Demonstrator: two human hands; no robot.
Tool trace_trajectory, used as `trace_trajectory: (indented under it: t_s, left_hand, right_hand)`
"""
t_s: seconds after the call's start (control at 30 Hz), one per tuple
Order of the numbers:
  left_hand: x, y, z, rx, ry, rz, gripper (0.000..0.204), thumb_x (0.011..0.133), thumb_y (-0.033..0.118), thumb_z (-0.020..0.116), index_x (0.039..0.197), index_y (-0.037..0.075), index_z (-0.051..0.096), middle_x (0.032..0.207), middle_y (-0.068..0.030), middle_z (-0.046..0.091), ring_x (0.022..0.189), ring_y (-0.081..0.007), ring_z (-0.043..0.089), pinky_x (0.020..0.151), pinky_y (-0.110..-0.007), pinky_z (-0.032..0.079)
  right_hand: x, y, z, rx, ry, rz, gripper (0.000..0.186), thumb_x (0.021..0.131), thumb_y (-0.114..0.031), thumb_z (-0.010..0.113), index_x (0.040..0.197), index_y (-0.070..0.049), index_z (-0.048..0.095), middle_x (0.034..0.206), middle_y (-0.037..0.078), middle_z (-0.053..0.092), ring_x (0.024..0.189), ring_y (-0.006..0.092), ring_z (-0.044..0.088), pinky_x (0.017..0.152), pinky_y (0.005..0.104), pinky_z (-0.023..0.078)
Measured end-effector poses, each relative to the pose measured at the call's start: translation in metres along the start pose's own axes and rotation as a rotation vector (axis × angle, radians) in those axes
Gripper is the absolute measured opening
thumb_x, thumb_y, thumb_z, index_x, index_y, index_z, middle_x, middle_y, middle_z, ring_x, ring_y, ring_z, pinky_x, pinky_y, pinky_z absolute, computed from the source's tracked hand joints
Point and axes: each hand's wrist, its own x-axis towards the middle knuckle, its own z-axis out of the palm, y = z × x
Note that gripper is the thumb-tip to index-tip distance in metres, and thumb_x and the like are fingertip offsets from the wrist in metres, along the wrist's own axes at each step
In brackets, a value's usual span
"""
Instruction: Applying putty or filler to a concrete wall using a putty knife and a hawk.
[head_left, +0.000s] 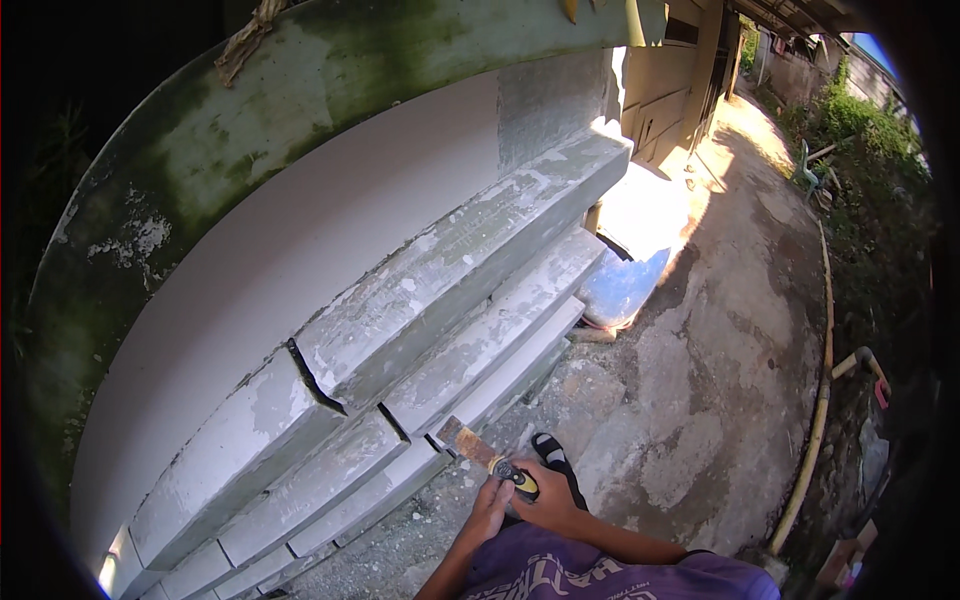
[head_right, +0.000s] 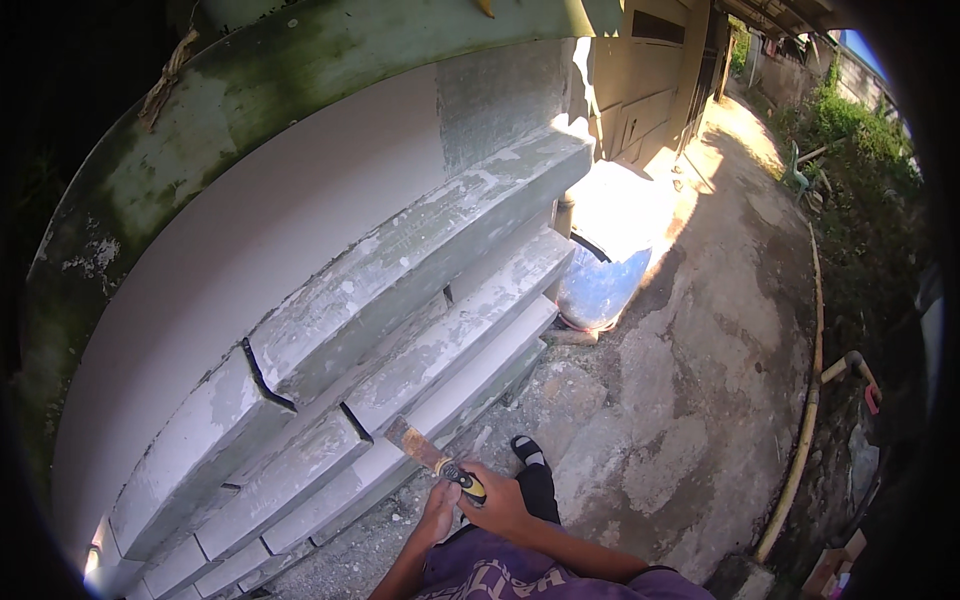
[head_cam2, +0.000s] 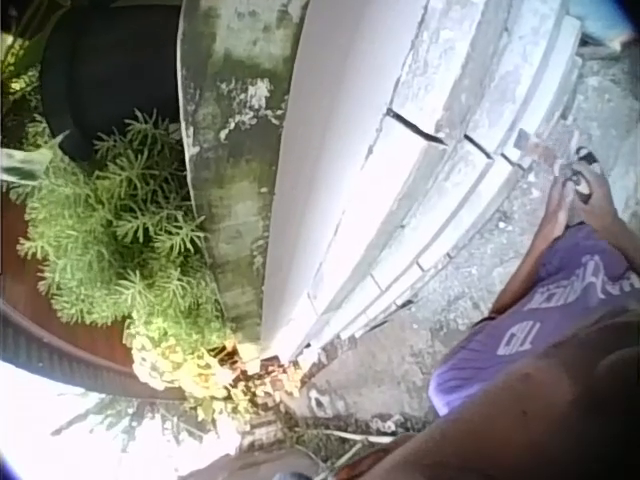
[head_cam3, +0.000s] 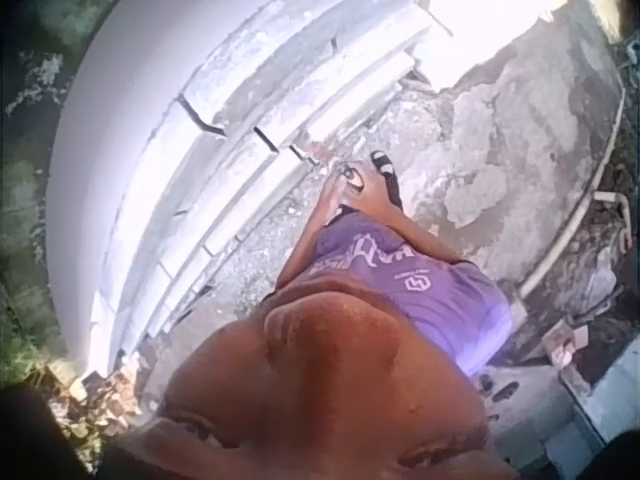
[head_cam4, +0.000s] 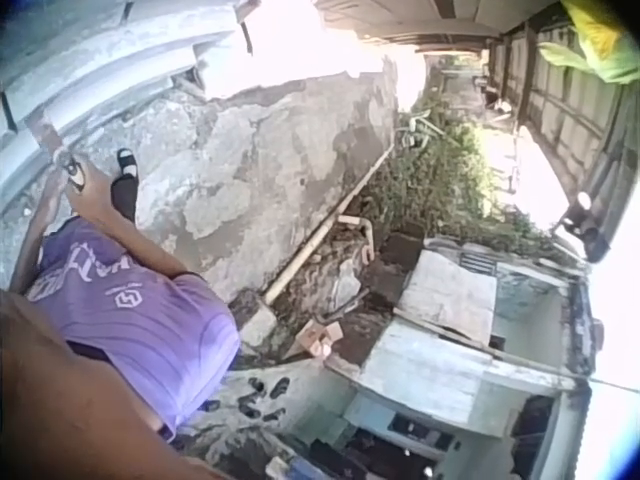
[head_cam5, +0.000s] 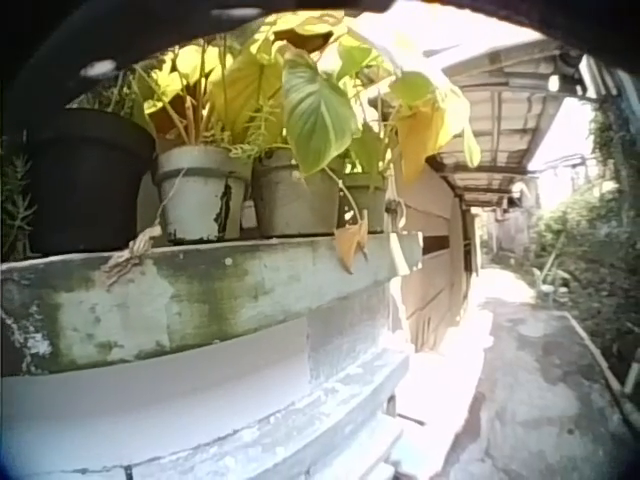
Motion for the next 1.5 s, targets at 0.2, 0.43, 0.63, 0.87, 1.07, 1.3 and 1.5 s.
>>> trace_trajectory:
  t_s: [0.2,0.43,0.63,0.87,1.07,1.3,1.5]
  left_hand:
    - [-0.003,0.004,-0.008,0.092,0.172,0.003,0.032,0.103,0.029,0.048,0.095,0.001,0.061,0.084,0.0004,0.060,0.074,-0.0071,0.052,0.063,-0.028,0.044]
    - [-0.010,0.022,-0.019,0.274,0.263,0.209,0.031,0.102,0.022,0.046,0.102,-0.004,0.061,0.089,-0.0063,0.065,0.080,-0.0128,0.059,0.070,-0.029,0.047]
    - [-0.001,0.010,-0.001,0.044,0.387,0.398,0.030,0.101,0.028,0.044,0.095,0.000,0.054,0.083,-0.0083,0.059,0.084,-0.0187,0.058,0.088,-0.038,0.047]
    - [0.026,0.007,0.006,0.112,0.315,0.353,0.022,0.097,0.020,0.049,0.091,0.000,0.054,0.084,-0.0097,0.062,0.093,-0.0252,0.061,0.090,-0.040,0.044]
    - [0.037,0.017,0.023,0.127,0.357,0.310,0.022,0.097,0.022,0.052,0.093,0.000,0.055,0.078,-0.0087,0.063,0.086,-0.0211,0.061,0.086,-0.038,0.046]
    - [0.057,0.017,0.029,0.231,0.356,0.332,0.022,0.096,0.020,0.054,0.090,-0.001,0.058,0.076,-0.0067,0.064,0.075,-0.0159,0.061,0.078,-0.034,0.049]
    - [0.058,0.030,0.030,0.302,0.387,0.205,0.018,0.095,0.014,0.054,0.087,-0.001,0.059,0.075,-0.0056,0.065,0.072,-0.0164,0.062,0.077,-0.033,0.050]
  right_hand:
    - [0.011,-0.002,0.007,-0.171,-0.280,-0.081,0.062,0.082,-0.016,0.070,0.134,-0.001,0.039,0.120,0.021,0.060,0.093,0.0367,0.067,0.069,0.0422,0.055]
    - [0.061,-0.059,-0.031,-0.297,-0.709,-0.287,0.080,0.083,-0.022,0.070,0.148,-0.005,0.026,0.102,0.020,0.066,0.076,0.0357,0.068,0.061,0.0422,0.053]
    - [0.170,-0.095,-0.091,-0.184,-0.193,-0.717,0.072,0.083,-0.048,0.070,0.140,-0.010,0.049,0.110,0.008,0.067,0.098,0.0288,0.065,0.085,0.0403,0.048]
    - [0.283,-0.085,-0.113,-0.650,-0.062,-0.935,0.081,0.083,-0.065,0.058,0.141,-0.011,0.048,0.148,0.009,0.045,0.138,0.0262,0.039,0.111,0.0481,0.026]
    - [0.363,-0.029,-0.247,-0.827,0.170,-0.780,0.054,0.091,-0.043,0.058,0.135,-0.010,0.054,0.138,0.013,0.054,0.130,0.0284,0.047,0.109,0.0456,0.029]
    - [0.373,0.092,-0.371,-0.909,0.951,0.003,0.046,0.100,-0.035,0.049,0.133,-0.003,0.054,0.134,0.020,0.056,0.128,0.0343,0.050,0.108,0.0485,0.028]
    - [0.290,0.096,-0.267,-0.298,0.663,-0.228,0.033,0.097,-0.022,0.052,0.125,-0.005,0.056,0.121,0.014,0.060,0.113,0.0297,0.055,0.105,0.0415,0.026]
